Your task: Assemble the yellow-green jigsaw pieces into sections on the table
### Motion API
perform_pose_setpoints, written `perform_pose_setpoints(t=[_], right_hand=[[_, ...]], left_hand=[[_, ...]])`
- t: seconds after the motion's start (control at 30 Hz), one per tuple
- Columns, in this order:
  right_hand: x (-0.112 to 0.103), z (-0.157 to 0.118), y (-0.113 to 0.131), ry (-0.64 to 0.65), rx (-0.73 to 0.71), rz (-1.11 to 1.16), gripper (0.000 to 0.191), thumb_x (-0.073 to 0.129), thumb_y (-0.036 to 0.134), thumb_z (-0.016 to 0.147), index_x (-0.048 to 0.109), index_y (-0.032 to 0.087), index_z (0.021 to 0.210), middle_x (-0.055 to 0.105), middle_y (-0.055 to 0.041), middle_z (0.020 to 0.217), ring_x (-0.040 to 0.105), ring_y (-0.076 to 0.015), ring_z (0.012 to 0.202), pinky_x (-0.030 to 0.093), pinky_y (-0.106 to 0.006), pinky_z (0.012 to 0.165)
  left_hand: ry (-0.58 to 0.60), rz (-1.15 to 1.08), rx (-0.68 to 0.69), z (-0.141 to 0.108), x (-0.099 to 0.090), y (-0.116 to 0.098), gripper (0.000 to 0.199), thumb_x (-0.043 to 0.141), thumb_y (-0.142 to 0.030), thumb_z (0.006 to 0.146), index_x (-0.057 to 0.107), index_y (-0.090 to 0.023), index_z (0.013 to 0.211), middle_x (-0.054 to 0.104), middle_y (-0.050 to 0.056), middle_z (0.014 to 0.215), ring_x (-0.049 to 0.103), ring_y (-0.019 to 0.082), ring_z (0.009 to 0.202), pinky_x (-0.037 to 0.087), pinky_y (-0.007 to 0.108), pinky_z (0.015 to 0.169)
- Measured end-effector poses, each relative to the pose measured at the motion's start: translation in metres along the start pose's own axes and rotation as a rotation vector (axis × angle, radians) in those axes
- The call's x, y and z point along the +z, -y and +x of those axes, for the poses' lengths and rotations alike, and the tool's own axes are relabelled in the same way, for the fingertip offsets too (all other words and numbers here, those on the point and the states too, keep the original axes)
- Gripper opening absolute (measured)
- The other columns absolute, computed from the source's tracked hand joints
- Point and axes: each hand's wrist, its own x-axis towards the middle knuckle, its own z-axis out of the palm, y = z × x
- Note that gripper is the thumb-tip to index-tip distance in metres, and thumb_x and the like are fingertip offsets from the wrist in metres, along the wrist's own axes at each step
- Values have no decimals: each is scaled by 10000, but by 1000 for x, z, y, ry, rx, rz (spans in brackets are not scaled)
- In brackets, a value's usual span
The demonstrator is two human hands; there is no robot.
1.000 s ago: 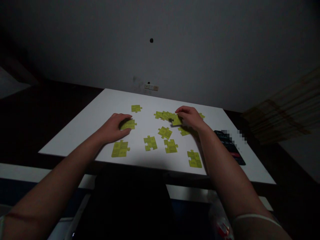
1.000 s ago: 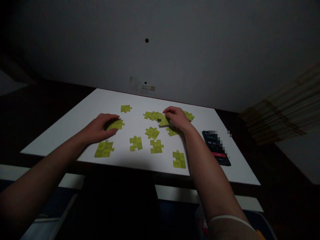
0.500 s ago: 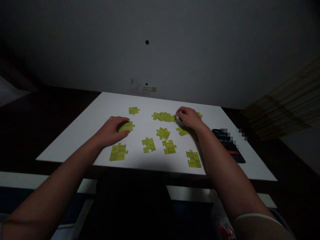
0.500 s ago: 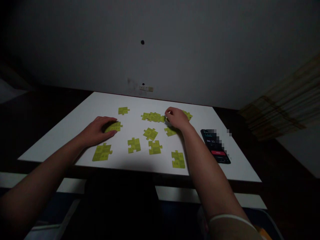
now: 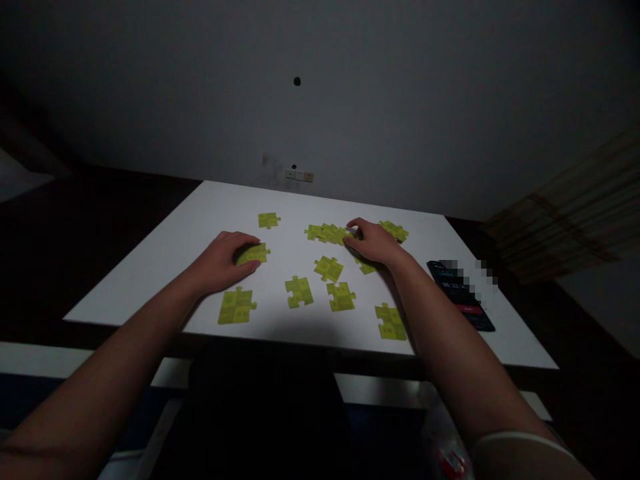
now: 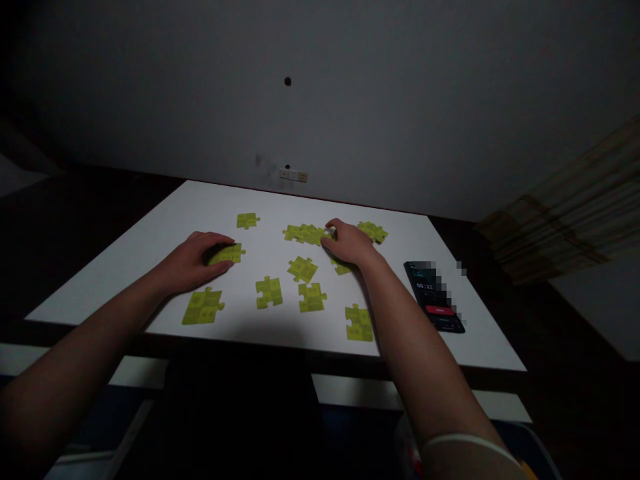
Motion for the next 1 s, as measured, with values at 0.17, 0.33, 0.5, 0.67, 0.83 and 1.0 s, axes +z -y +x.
perform_pose_setpoints(t=[0.17, 0.33, 0.5, 0.67, 0.83, 1.0], right_hand=[[-1, -4, 11, 1, -94, 37, 523, 697, 302, 1077, 839, 310, 1581, 926, -117, 1260, 830, -349, 1049, 609, -463, 977], [4, -4, 28, 51, -152, -216, 541, 610, 317, 1130, 818, 342, 1629, 862, -120, 1500, 797, -396, 1276, 611, -496, 1043], [4, -6, 40, 33, -184, -339, 567, 488, 365, 1195, 766, 341, 1688, 800, -144, 1506, 783, -381, 1238, 590, -464, 966], [12, -6, 42, 53, -278, -349, 555, 508, 362, 1198, 778, 376, 1683, 748, -137, 1494, 773, -349, 1141, 577, -456, 962], [10, -4, 35, -12, -306, -257, 543, 527, 330, 1176, 822, 332, 1632, 772, -140, 1431, 767, -344, 1121, 576, -451, 975], [-27, -2, 3, -368, -217, 0, 472, 536, 284, 1090, 917, 246, 1366, 857, -138, 1268, 780, -347, 1161, 581, -443, 991]], left_hand=[[-1, -7, 16, 0, 1, 1, 458, 801, -592, 952, 861, -312, 1309, 861, 137, 1395, 732, 427, 1327, 569, 719, 1237], [1, -6, 19, -1, 0, -3, 453, 785, -586, 948, 862, -302, 1293, 860, 144, 1378, 740, 417, 1299, 569, 708, 1228], [15, 8, 9, -1, -1, -5, 470, 757, -591, 959, 850, -282, 1302, 861, 154, 1393, 731, 409, 1310, 567, 691, 1232], [-3, 2, 12, 0, 1, -4, 439, 788, -586, 943, 861, -309, 1275, 866, 137, 1375, 745, 404, 1303, 576, 680, 1226], [0, 3, 10, -1, 0, -3, 450, 786, -584, 944, 864, -303, 1287, 866, 139, 1373, 742, 402, 1305, 577, 682, 1220], [-8, 14, 14, -1, 1, 0, 490, 779, -597, 934, 869, -287, 1303, 867, 138, 1391, 742, 412, 1307, 581, 673, 1220]])
